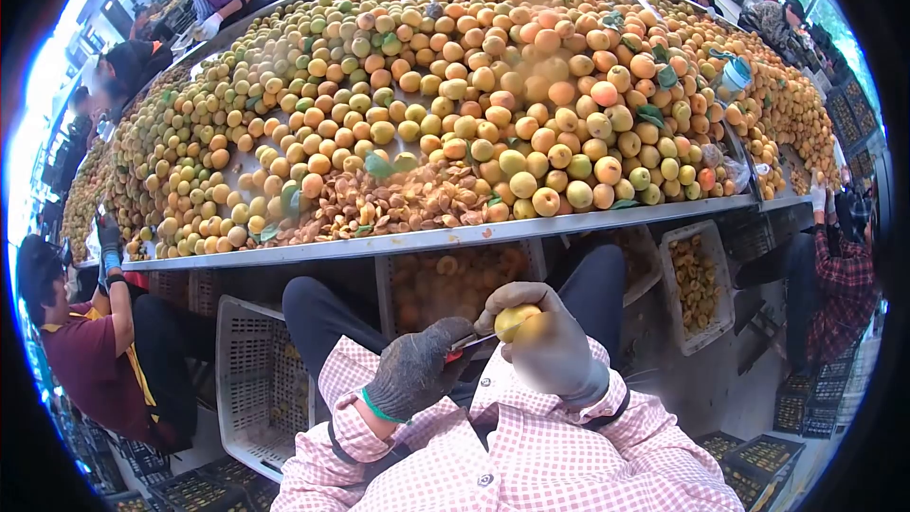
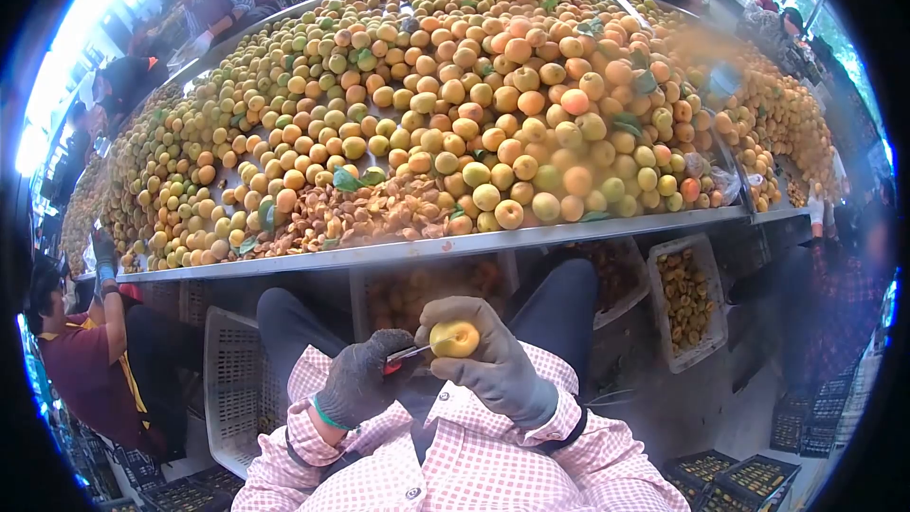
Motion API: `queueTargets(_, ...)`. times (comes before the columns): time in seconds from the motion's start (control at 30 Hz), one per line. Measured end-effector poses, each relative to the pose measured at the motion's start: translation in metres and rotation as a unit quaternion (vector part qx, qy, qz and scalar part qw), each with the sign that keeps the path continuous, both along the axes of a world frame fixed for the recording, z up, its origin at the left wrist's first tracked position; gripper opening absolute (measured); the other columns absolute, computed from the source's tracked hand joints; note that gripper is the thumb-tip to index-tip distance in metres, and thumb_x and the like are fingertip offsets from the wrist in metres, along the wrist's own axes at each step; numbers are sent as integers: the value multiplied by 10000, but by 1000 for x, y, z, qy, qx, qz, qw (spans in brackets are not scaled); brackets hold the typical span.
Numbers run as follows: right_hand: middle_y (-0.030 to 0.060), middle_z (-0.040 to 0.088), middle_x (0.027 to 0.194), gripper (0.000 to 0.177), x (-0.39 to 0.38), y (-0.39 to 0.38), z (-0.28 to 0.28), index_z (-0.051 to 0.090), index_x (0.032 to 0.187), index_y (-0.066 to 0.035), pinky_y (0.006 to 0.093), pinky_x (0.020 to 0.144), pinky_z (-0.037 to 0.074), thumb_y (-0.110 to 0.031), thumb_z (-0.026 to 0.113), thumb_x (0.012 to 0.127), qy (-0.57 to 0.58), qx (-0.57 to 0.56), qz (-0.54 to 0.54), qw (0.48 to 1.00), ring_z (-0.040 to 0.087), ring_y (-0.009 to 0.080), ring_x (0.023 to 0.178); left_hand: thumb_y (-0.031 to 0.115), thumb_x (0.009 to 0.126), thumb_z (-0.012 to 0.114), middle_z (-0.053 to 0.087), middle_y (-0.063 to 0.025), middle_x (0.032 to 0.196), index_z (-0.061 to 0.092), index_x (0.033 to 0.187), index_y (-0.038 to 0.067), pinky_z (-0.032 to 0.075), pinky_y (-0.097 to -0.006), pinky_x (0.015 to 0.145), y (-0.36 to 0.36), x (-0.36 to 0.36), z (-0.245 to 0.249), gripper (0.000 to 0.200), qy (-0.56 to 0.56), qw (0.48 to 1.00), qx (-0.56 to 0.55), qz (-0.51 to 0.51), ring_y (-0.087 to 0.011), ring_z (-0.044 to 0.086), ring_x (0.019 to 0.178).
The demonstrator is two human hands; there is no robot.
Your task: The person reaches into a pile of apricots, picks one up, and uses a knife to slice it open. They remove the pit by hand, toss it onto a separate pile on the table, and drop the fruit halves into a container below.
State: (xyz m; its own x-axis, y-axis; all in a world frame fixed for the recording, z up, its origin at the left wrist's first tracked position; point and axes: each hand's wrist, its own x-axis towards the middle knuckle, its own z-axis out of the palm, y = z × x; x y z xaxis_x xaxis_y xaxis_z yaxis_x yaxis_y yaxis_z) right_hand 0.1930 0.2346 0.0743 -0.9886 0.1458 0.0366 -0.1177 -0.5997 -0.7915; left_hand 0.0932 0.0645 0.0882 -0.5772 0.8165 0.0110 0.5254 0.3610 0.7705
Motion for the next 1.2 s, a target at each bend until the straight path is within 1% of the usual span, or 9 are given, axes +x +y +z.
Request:
queueTargets(0.5,70,535,1139,465,-5,4,-7,474,1185,-67,298,980,402,-11,716,793,24,74,15,997,514,153,1108,182,782,692,666,-177,887,570,1131,117,518,-459,651,8,0,-16,375,10,997,-62,-33,-384,650,786)
queueTargets(0.57,102,551,1152,485,-8,1,3,458,1150,-42,382,1072,378,78,704,749,-43,48,-19,998,526,195,1153,164,801,663,665,-183,864,553,1172,133,520,-464,634,13,-4,-16,388,32,998,-53,-31,-384,651,753)
queueTargets(0.67,108,577,1136,526,-17,-2,2,460,1172,-46,376,1055,397,81,722,734,-73,81,-92,990,525,224,1187,195,801,669,664,-187,862,547,1193,143,518,-471,649,21,-10,-16,414,31,998,-45,-3,-390,650,770)
queueTargets(0.8,116,559,1229,578,-17,1,-4,426,1283,-66,321,978,458,35,706,788,34,-167,-25,985,545,209,1165,188,811,664,661,-188,862,545,1144,139,510,-476,650,25,2,-2,358,-38,998,-45,19,-403,640,786)
queueTargets(0.87,106,547,1265,553,-14,1,-5,445,1279,-64,289,955,468,1,711,799,8,-180,-19,983,552,183,1151,185,825,656,659,-189,865,543,1098,125,508,-475,657,22,-4,-10,301,-14,999,-49,7,-404,638,805)
queueTargets(0.93,103,542,1280,523,-13,2,-7,475,1251,-62,281,950,469,-60,735,796,-24,100,-73,992,550,164,1146,184,824,654,659,-185,872,542,1073,122,506,-477,662,21,-6,-9,280,-21,998,-58,17,-400,638,818)
queueTargets(1.0,103,544,1284,522,-9,1,-3,494,1235,-63,276,929,481,-103,756,786,-42,133,-76,987,556,147,1120,164,813,655,661,-180,877,543,1081,121,505,-481,657,19,-2,-3,293,-20,998,-55,13,-397,640,814)
queueTargets(1.07,105,556,1269,525,-8,-1,-2,484,1246,-58,279,904,493,-118,748,796,11,-64,-29,997,563,156,1102,160,810,657,661,-180,878,544,1081,121,506,-478,655,23,4,6,296,-13,998,-57,24,-396,640,814)
queueTargets(1.2,113,560,1260,509,-11,-9,2,479,1252,-48,288,924,479,-138,728,816,1,-244,9,970,564,170,1103,195,828,653,655,-193,815,528,1106,127,498,-479,624,22,2,-9,312,47,999,6,27,-407,637,752)
